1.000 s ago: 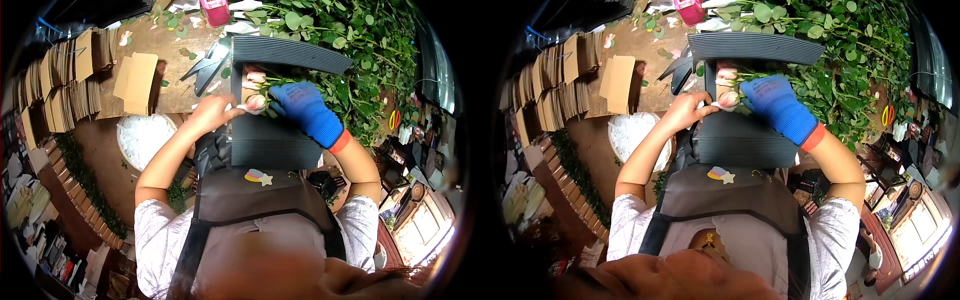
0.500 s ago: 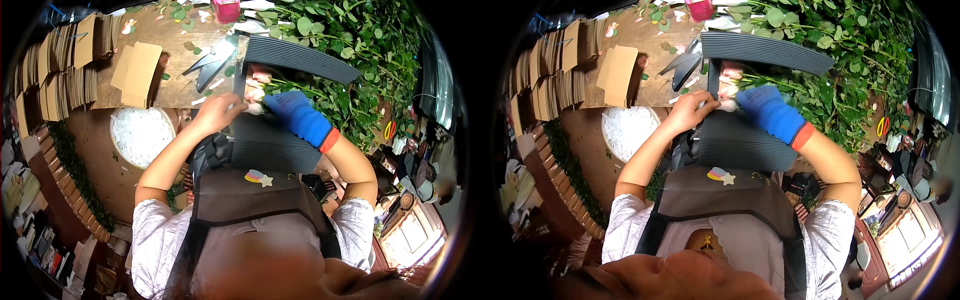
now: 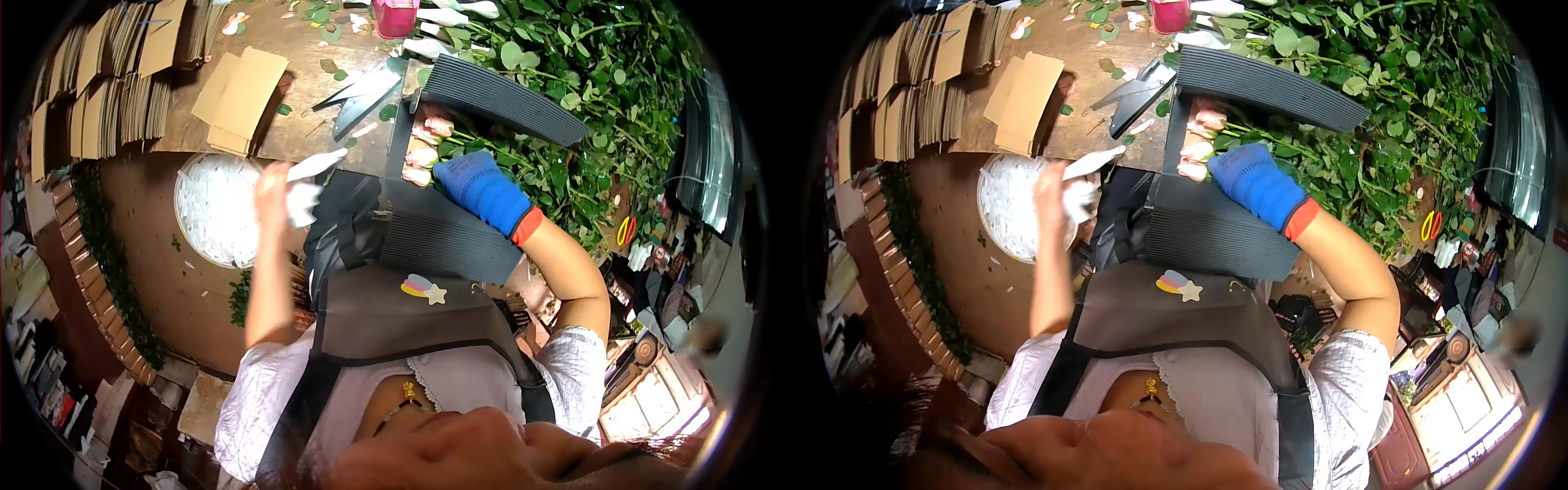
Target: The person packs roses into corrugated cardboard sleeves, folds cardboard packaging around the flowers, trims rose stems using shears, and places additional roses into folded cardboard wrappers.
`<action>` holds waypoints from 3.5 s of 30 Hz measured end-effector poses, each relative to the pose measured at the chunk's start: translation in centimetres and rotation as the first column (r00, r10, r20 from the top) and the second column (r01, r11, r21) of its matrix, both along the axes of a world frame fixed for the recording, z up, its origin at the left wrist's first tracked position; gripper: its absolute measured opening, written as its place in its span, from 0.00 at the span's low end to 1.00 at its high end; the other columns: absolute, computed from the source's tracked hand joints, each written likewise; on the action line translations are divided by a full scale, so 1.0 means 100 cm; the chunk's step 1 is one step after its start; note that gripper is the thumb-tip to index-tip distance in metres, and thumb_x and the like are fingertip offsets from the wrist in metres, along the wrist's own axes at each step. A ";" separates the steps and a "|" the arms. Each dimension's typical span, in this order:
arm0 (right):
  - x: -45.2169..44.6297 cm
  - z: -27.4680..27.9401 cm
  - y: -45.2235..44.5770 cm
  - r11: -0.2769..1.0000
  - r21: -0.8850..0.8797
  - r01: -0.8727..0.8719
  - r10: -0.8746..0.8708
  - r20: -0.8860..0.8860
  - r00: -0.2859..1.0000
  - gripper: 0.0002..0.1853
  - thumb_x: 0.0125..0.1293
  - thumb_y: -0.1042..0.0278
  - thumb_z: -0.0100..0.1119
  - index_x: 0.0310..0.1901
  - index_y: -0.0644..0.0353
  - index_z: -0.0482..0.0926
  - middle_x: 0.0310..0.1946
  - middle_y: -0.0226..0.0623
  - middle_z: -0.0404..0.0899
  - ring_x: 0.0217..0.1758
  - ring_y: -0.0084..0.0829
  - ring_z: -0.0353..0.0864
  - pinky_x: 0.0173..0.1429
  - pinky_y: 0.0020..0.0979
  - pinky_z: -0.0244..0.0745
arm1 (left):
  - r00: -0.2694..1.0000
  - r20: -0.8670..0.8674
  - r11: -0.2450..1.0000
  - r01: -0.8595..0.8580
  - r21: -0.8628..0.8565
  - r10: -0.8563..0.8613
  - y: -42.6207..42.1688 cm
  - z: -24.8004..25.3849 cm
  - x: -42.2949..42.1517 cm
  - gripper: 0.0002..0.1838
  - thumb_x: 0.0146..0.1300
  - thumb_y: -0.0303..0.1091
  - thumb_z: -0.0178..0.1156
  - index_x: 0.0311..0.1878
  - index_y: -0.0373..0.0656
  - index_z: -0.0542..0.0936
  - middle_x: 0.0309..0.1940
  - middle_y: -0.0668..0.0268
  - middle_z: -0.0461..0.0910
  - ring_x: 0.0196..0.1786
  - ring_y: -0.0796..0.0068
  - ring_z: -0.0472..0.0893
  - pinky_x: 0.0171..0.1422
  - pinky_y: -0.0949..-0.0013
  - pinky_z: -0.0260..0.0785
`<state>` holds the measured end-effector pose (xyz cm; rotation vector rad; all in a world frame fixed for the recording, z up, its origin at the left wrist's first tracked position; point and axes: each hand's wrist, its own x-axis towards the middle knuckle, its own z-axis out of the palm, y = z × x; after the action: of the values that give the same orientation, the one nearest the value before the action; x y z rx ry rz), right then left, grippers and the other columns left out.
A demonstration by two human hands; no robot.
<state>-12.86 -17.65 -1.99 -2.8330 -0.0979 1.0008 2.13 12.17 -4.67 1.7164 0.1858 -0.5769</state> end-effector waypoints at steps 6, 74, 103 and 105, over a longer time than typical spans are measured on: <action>0.023 0.009 0.014 0.992 -0.078 -0.097 0.080 -0.202 0.976 0.12 0.71 0.66 0.53 0.44 0.55 0.88 0.39 0.40 0.90 0.42 0.39 0.90 0.40 0.42 0.80 | 0.635 -0.083 -0.187 -0.099 0.977 -0.768 0.151 0.027 0.045 0.20 0.62 0.51 0.69 0.47 0.45 0.86 0.44 0.58 0.88 0.47 0.58 0.85 0.51 0.58 0.74; 0.008 -0.026 -0.037 0.949 -0.004 0.314 -0.293 0.351 0.890 0.22 0.68 0.49 0.55 0.56 0.53 0.78 0.55 0.47 0.82 0.54 0.48 0.83 0.56 0.50 0.77 | 0.583 0.437 0.726 0.588 0.356 -0.685 -0.173 -0.054 -0.029 0.32 0.53 0.52 0.75 0.61 0.53 0.81 0.70 0.54 0.62 0.70 0.48 0.59 0.75 0.51 0.54; 0.040 0.001 -0.007 0.941 0.017 0.339 -0.321 0.371 0.872 0.09 0.69 0.60 0.54 0.43 0.53 0.80 0.36 0.41 0.86 0.41 0.44 0.88 0.40 0.48 0.82 | 0.612 0.465 0.768 0.529 0.360 -0.639 -0.171 -0.060 -0.032 0.33 0.53 0.44 0.72 0.59 0.37 0.74 0.67 0.48 0.66 0.66 0.45 0.65 0.71 0.50 0.58; 0.043 0.003 -0.014 0.948 0.027 0.318 -0.312 0.298 0.902 0.10 0.70 0.58 0.54 0.44 0.54 0.79 0.38 0.43 0.86 0.41 0.47 0.87 0.41 0.47 0.81 | 0.614 0.479 0.779 0.515 0.359 -0.627 -0.173 -0.057 -0.032 0.38 0.53 0.44 0.72 0.63 0.36 0.69 0.65 0.48 0.67 0.65 0.45 0.65 0.71 0.50 0.58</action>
<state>-8.53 -19.08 -1.73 -2.8692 0.3352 0.5049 -1.06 -5.08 -10.41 2.0611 -0.8198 -0.4694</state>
